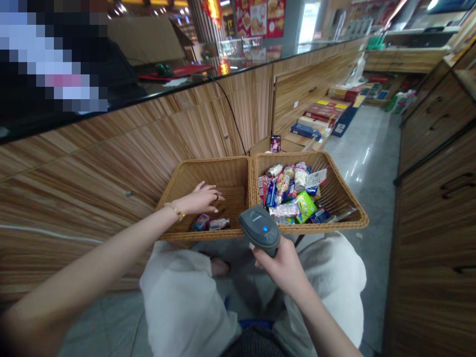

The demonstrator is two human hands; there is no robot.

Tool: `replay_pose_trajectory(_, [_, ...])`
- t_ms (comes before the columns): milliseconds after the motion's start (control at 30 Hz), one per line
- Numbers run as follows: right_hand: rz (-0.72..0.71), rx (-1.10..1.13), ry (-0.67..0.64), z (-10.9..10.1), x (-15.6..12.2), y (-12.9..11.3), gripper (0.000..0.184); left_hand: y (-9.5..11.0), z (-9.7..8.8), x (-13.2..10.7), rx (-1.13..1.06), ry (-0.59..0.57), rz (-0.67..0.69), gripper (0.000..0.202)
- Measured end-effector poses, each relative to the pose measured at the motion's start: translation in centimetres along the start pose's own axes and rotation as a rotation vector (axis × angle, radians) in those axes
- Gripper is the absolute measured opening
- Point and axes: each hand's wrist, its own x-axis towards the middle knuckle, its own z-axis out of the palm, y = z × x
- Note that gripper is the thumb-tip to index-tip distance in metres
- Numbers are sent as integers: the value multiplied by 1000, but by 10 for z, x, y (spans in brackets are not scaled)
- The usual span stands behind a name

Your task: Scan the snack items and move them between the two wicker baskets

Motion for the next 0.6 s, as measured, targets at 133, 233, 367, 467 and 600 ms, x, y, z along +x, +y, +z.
replay_pose_trajectory(133, [20, 29, -18, 3, 5, 0, 23, 1, 16, -4, 151, -136, 45, 39])
replay_pose_trajectory(233, [32, 28, -7, 3, 6, 0, 22, 11, 27, 0, 172, -215, 53, 31])
replay_pose_trajectory(367, [42, 13, 7, 0, 5, 3, 22, 23, 43, 1, 197, -276, -24, 31])
replay_pose_trajectory(467, [49, 18, 7, -1, 4, 5, 21, 21, 49, -1, 206, -276, -129, 39])
replay_pose_trajectory(600, [37, 20, 9, -2, 5, 5, 23, 7, 46, 0, 182, -306, -237, 49])
